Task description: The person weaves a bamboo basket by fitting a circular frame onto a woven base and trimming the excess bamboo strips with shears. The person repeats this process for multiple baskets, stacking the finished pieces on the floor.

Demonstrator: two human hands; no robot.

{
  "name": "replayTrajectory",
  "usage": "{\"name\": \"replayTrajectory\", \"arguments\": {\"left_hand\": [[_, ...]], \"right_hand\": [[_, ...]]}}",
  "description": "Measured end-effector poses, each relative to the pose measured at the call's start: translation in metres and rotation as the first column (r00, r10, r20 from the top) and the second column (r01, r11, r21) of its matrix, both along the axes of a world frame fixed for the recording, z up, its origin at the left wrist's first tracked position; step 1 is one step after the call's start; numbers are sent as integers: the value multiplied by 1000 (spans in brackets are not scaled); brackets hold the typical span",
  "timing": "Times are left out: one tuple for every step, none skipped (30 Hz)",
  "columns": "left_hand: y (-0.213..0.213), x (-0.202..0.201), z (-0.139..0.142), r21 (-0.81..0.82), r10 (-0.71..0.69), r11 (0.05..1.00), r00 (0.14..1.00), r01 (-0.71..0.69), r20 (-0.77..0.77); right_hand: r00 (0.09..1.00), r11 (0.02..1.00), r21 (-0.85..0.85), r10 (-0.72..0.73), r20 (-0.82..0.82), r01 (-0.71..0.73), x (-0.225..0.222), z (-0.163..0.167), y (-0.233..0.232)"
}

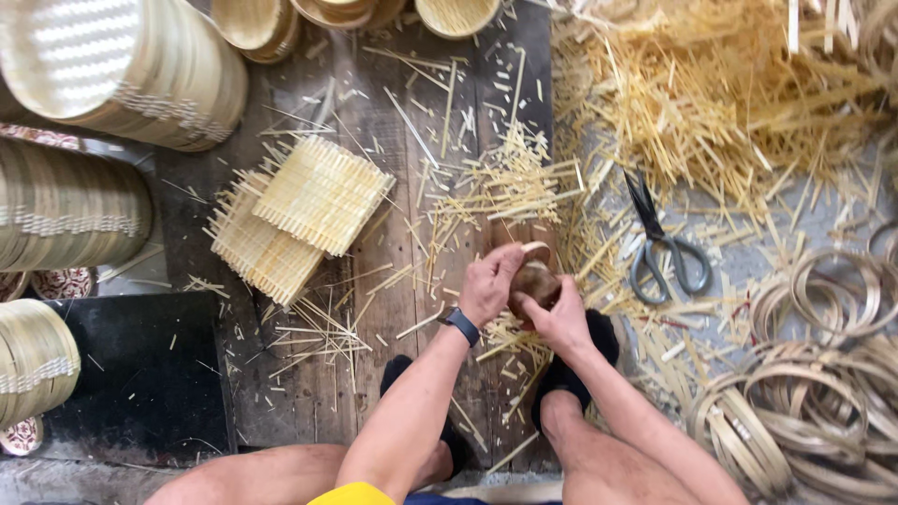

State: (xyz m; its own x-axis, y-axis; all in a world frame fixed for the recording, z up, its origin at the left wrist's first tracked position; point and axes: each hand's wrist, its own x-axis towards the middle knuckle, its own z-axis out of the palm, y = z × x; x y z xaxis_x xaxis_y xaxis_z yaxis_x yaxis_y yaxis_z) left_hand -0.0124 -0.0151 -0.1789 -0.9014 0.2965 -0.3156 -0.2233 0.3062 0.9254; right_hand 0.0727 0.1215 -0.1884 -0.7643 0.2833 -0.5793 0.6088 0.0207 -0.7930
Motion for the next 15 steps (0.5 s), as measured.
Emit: {"name": "replayTrajectory", "arguments": {"left_hand": [[1, -1, -6, -8, 9, 1000, 1000, -9, -27], [-1, 0, -13, -19, 18, 1000, 999, -19, -48], [-5, 0, -20, -31, 29, 999, 997, -32, -69], [-11, -4, -27, -83, 74, 994, 996, -77, -42], [-18, -11, -34, -134, 117, 984, 993, -119, -18], [-23, -18, -40, -183, 164, 970, 986, -160, 5], [-30, -26, -44, -254, 144, 959, 987, -123, 67], [-40, -35, -45, -322, 128, 943, 983, -78, 134], [-48, -45, -43, -385, 115, 922, 972, -28, 204], [-52, -59, -40, -444, 107, 895, 985, -37, 133], [-55, -72, -36, -500, 95, 865, 993, -50, 65], [-55, -88, -29, -551, 78, 831, 997, -69, -8], [-57, -104, -18, -466, 259, 863, 963, -196, 75], [-60, -125, -7, -387, 420, 861, 891, -330, 175], [-62, -146, 6, 119, 454, 859, 848, -498, 273]], "right_hand": [[998, 995, -79, -54, 21, 56, 2, -6, 1], [999, 999, -34, -24, -35, 23, 5, -11, 3], [996, 1000, 10, 12, -89, -11, 8, -15, 7], [989, 998, 54, 47, -143, -39, 11, -18, 12], [987, 984, -176, -40, -158, 12, 15, -19, 18], [981, 916, -396, -124, -150, 55, 20, -20, 26], [971, 799, -594, -205, -122, 94, 25, -20, 33], [969, 789, -609, -204, -136, 81, 29, -20, 40], [967, 779, -623, -205, -149, 69, 34, -20, 46], [964, 770, -636, -208, -164, 58, 37, -20, 52], [957, 765, -640, -236, -168, 76, 41, -20, 56], [948, 760, -643, -264, -177, 92, 42, -20, 60], [938, 754, -647, -293, -184, 109, 45, -21, 63], [936, 750, -651, -301, -180, 116, 45, -21, 64], [936, 745, -656, -307, -174, 123, 46, -22, 65]]}}
